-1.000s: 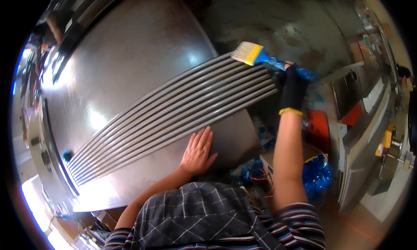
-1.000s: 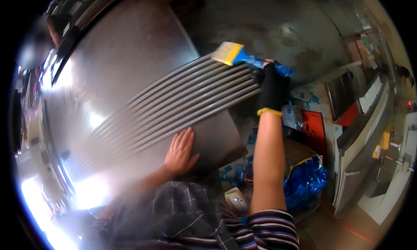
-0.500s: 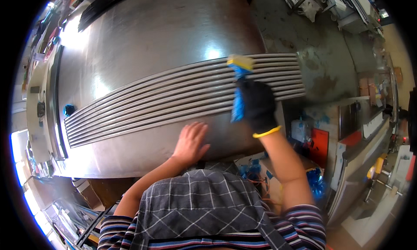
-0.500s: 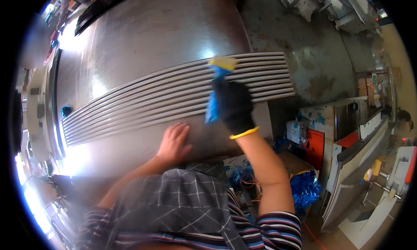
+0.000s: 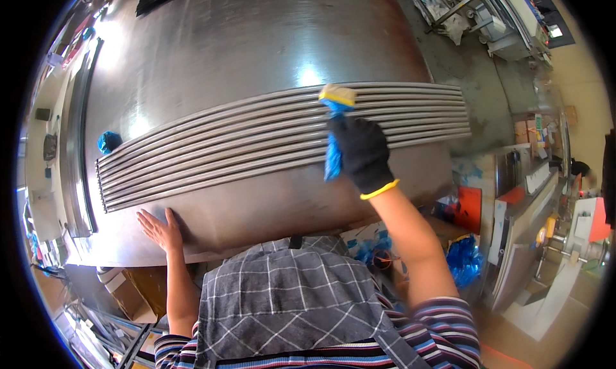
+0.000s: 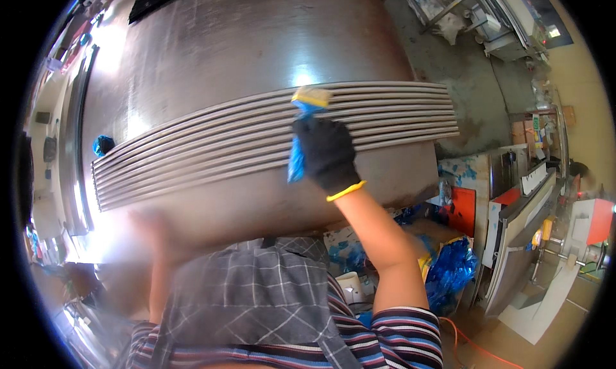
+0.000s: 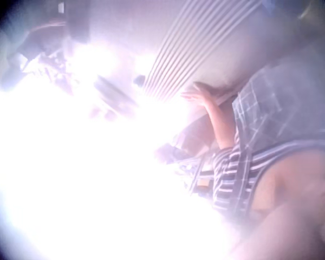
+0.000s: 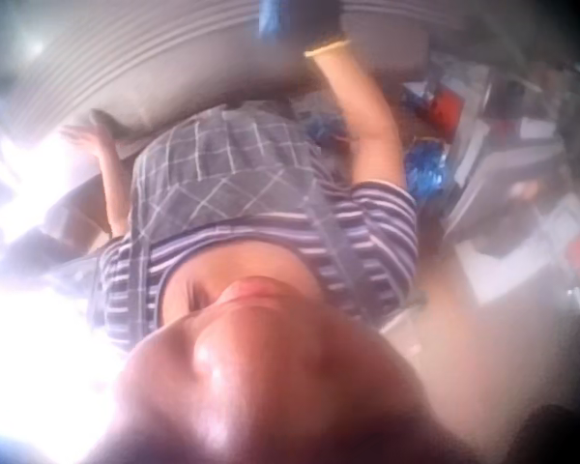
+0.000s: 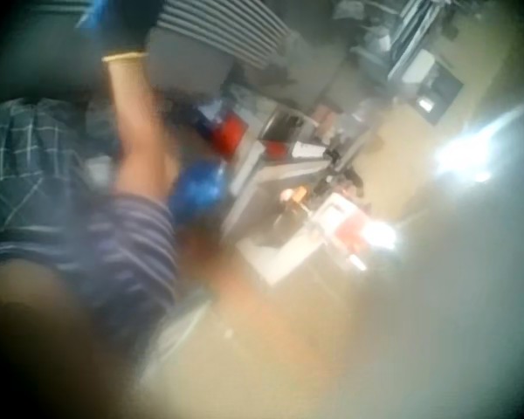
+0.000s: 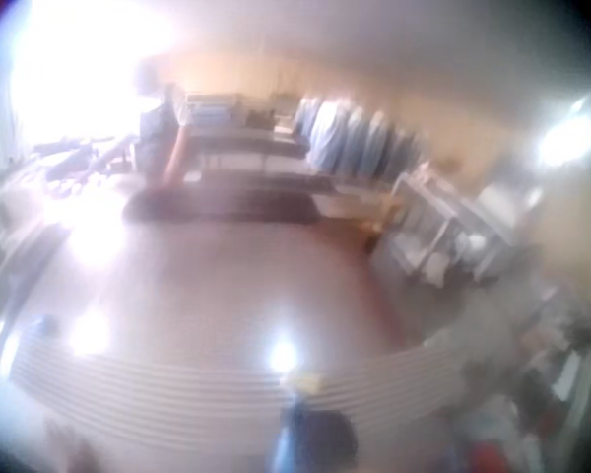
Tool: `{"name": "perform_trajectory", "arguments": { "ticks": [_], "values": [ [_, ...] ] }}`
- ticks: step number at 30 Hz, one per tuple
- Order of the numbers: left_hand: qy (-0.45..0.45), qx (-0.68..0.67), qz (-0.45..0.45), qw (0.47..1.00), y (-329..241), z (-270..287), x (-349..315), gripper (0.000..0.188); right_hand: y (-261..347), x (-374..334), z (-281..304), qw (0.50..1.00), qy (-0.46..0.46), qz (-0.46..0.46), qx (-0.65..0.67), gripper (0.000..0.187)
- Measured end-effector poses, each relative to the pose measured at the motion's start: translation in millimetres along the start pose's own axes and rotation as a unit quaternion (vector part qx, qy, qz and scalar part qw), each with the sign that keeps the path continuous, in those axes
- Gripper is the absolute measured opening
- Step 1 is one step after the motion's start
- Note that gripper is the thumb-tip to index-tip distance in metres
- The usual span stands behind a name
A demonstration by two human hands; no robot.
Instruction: The person wipes a stack of metal rods with a brush and then applies a large white adhesive sheet over them. They smooth the sheet down and peel off the backing paper to secure it in place.
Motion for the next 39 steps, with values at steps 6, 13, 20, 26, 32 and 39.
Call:
{"name": "perform_trajectory", "arguments": {
  "ticks": [6, 13, 20, 26, 32, 39],
  "values": [
    [0.074, -0.008, 0.060, 0.995, 4, 7, 39, 0.085, 32, 4, 20, 0.998, -0.030, 0.008, 0.049, 0.021],
    [0.058, -0.010, 0.056, 0.997, 1, 2, 44, 0.082, 97, 6, 1, 0.997, 0.061, 0.024, 0.048, 0.015],
    [0.042, 0.006, 0.039, 0.998, 18, -12, 57, 0.082, -42, -84, -101, 0.660, -0.226, -0.303, 0.649, 0.021],
    [0.111, 0.048, 0.079, 0.990, 16, -4, 60, 0.083, -91, -221, -95, 0.586, -0.308, -0.424, 0.618, 0.023],
    [0.165, 0.066, 0.088, 0.980, 14, -10, 76, 0.087, -52, -218, -140, 0.559, -0.262, -0.415, 0.669, 0.022],
    [0.222, 0.119, 0.095, 0.963, 33, -22, 93, 0.090, -146, -260, -106, 0.464, -0.331, -0.483, 0.664, 0.022]
  ]
}}
Point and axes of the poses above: each hand's wrist, its own x-axis towards the middle knuckle, its own z-axis out of the back of the hand, y = z × x, the point moved 10 cm from there along x, towards the middle knuckle, and after that the axes turned 14 degrees about y, right-handed, at the moved point
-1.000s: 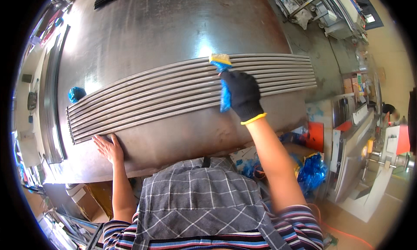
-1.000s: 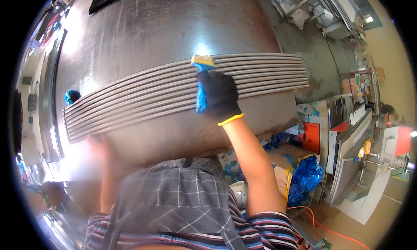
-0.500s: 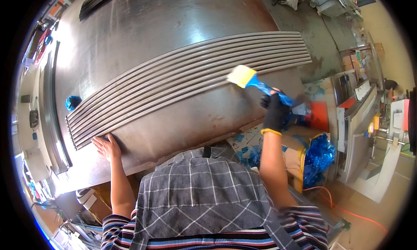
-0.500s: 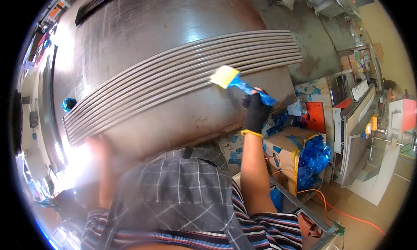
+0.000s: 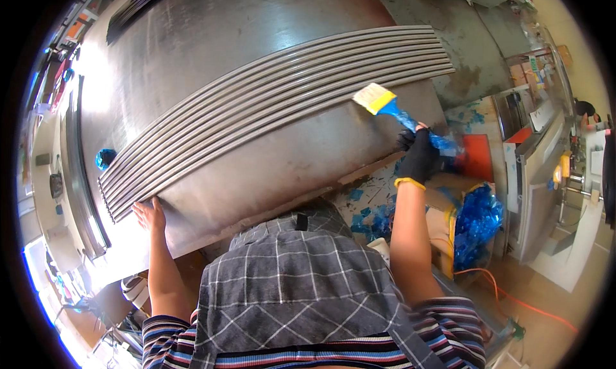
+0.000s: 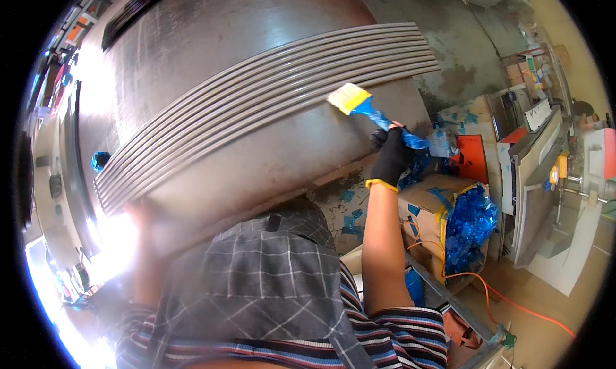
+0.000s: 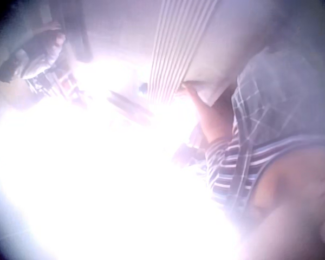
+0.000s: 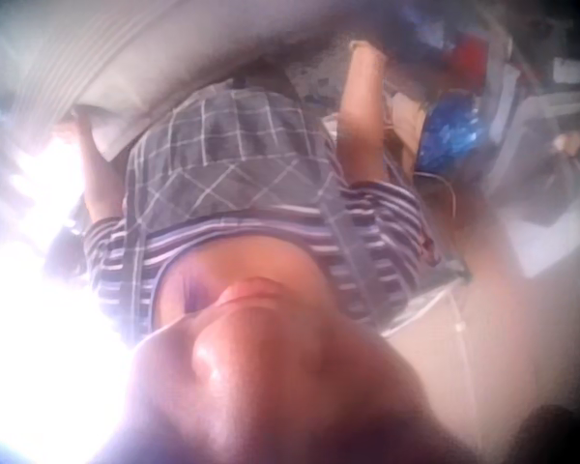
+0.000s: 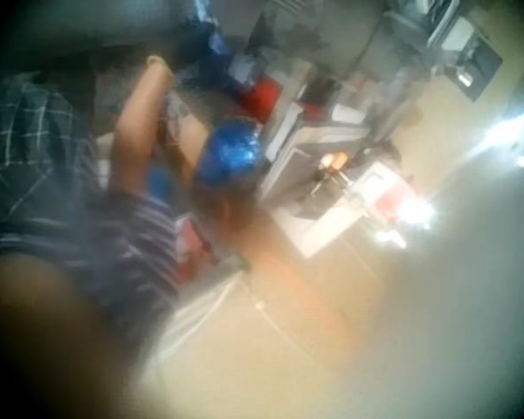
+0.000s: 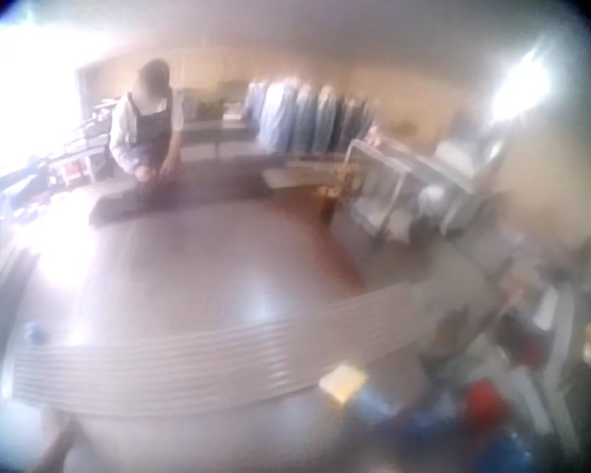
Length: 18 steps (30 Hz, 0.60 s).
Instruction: The person wipes a stack of metal rods with a brush and then applies a large white adhesive sheet over them. They smooth the sheet down and peel off the backing paper to secure it in place.
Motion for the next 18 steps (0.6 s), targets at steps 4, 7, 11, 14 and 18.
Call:
{"name": "perform_trajectory", "arguments": {
  "ticks": [4, 7, 11, 14, 18],
  "values": [
    [0.015, -0.016, 0.000, 1.000, -6, 15, -12, 0.092, -38, -31, -56, 0.989, 0.121, -0.061, -0.065, 0.030],
    [0.036, -0.029, -0.025, 0.999, -7, 19, -18, 0.093, -19, 38, 17, 0.969, -0.003, 0.074, -0.235, 0.033],
    [0.081, -0.053, -0.043, 0.994, -19, 24, -24, 0.094, 62, 67, 40, 0.927, -0.004, 0.170, -0.334, 0.029],
    [0.040, -0.030, -0.027, 0.998, 2, 14, -1, 0.095, 128, -7, -43, 0.778, 0.001, 0.431, -0.458, 0.027],
    [-0.028, -0.050, -0.042, 0.997, -14, 26, -19, 0.093, 53, -63, -147, 0.646, 0.181, 0.352, -0.653, 0.025]
  ]
}}
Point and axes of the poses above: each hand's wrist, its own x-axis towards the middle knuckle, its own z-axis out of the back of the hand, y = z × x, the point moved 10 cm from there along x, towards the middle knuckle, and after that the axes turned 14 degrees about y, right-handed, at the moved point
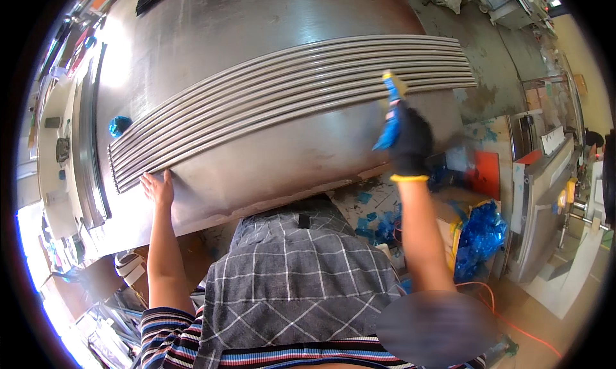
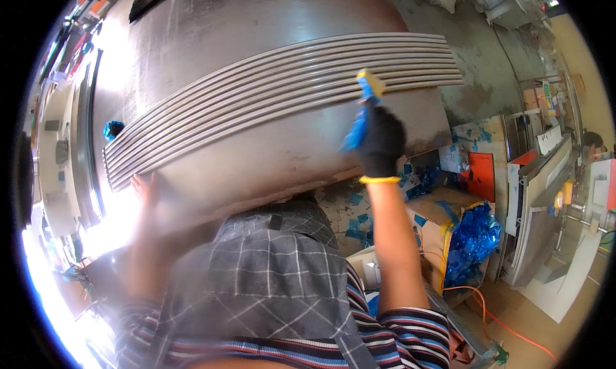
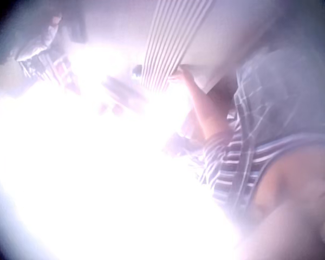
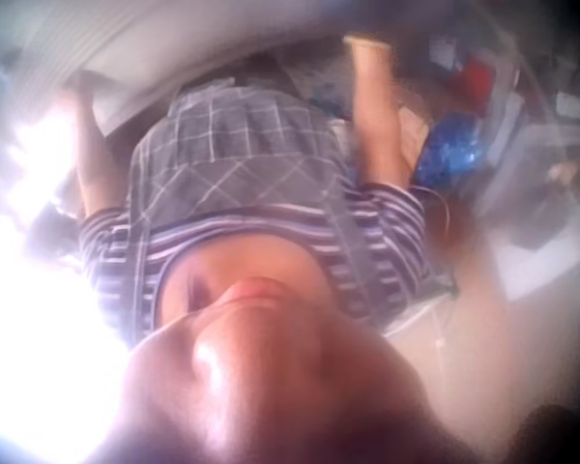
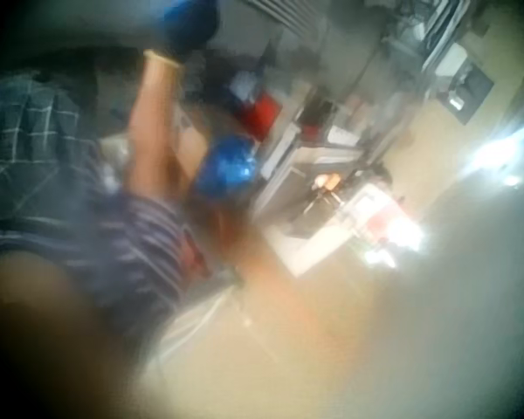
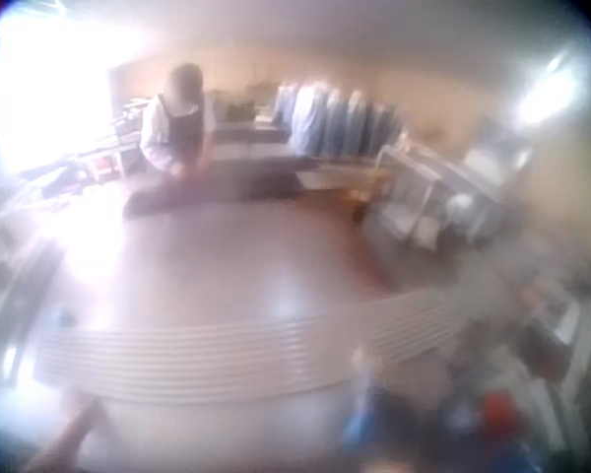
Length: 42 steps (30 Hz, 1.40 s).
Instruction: The person wipes a stack of metal rods with a brush and then applies a large white adhesive sheet over them. They smooth the sheet down and peel off the backing paper to secure it in place.
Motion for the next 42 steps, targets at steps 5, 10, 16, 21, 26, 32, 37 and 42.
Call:
{"name": "perform_trajectory", "arguments": {
  "ticks": [5, 10, 16, 21, 26, 32, 37, 42],
  "values": [
    [-0.108, 0.009, -0.110, 0.988, -27, 20, -29, 0.084, 126, -54, 3, 0.985, -0.033, 0.101, 0.139, 0.022],
    [-0.131, 0.014, -0.303, 0.944, -30, 28, -19, 0.082, 41, -67, -24, 0.793, -0.201, -0.167, 0.550, 0.020],
    [-0.142, -0.030, -0.352, 0.925, -45, 35, -32, 0.079, 43, -137, -110, 0.649, -0.243, -0.426, 0.582, 0.022],
    [-0.143, -0.040, -0.354, 0.923, -49, 41, -39, 0.080, 126, -154, -121, 0.714, -0.223, -0.301, 0.591, 0.024],
    [-0.128, -0.042, -0.347, 0.928, -52, 47, -43, 0.081, 111, -148, -96, 0.626, -0.239, -0.386, 0.634, 0.019],
    [-0.118, -0.062, -0.349, 0.928, -60, 51, -51, 0.082, 165, -141, -144, 0.725, -0.116, -0.301, 0.609, 0.016],
    [-0.108, -0.069, -0.342, 0.931, -58, 47, -48, 0.083, 123, -107, -48, 0.786, -0.198, -0.322, 0.489, 0.017],
    [-0.113, -0.082, -0.349, 0.927, -64, 48, -51, 0.083, 161, -63, -20, 0.956, -0.135, -0.059, 0.255, 0.022]
  ]
}}
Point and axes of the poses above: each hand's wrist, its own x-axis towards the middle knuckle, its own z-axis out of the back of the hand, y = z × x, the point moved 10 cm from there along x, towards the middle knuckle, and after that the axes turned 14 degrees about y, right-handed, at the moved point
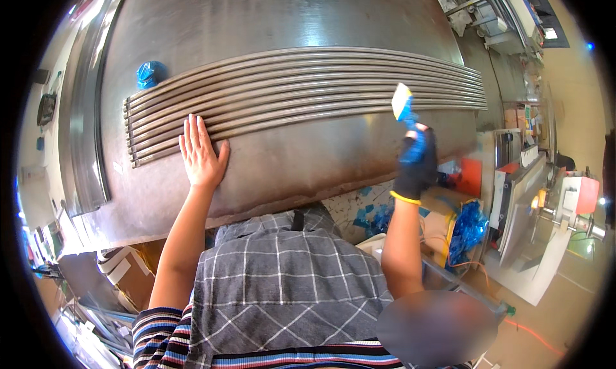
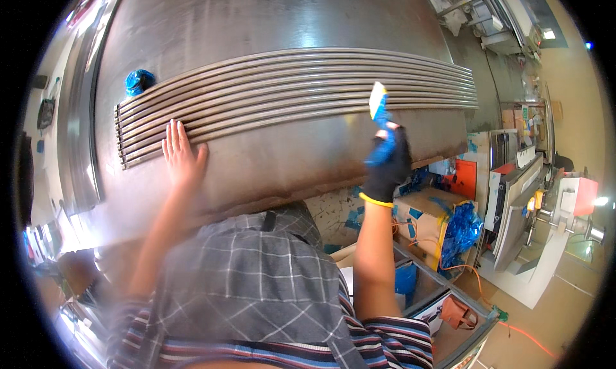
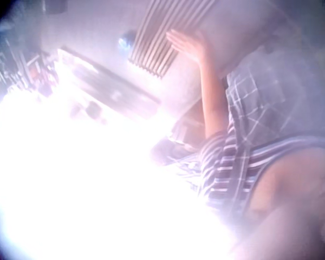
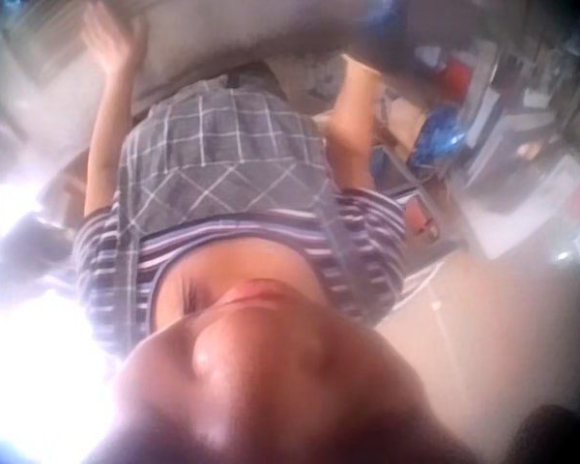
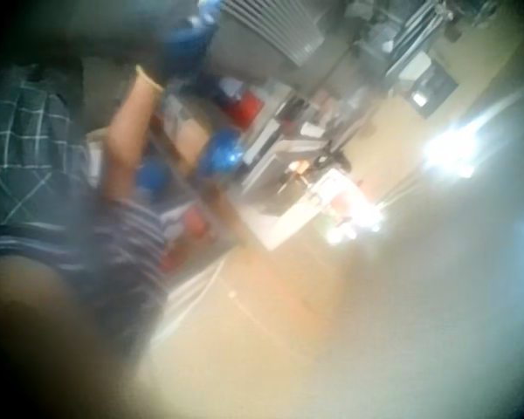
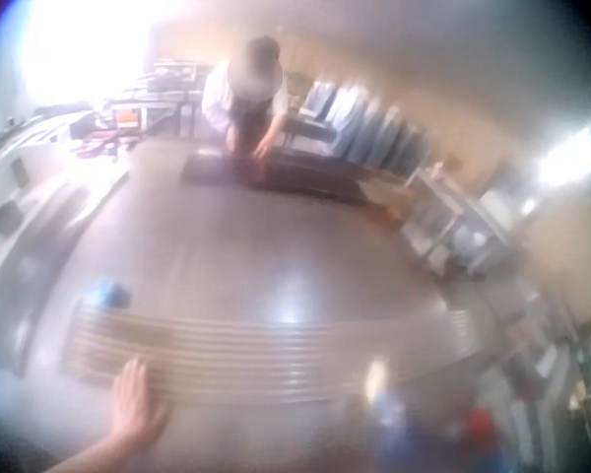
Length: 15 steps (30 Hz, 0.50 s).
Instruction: The person wipes a stack of metal rods with a brush and then applies a large white adhesive sheet over them. They smooth the sheet down and peel off the backing paper to secure it in place.
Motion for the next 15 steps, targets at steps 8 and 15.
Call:
{"name": "perform_trajectory", "arguments": {
  "ticks": [8, 15],
  "values": [
    [-0.004, 0.000, -0.003, 1.000, -6, -5, 2, 0.083, 171, -42, -71, 0.960, 0.176, 0.211, -0.044, 0.026],
    [0.004, -0.006, 0.002, 1.000, -13, -5, 3, 0.083, -21, -2, -68, 0.948, 0.121, -0.087, 0.282, 0.022]
  ]
}}
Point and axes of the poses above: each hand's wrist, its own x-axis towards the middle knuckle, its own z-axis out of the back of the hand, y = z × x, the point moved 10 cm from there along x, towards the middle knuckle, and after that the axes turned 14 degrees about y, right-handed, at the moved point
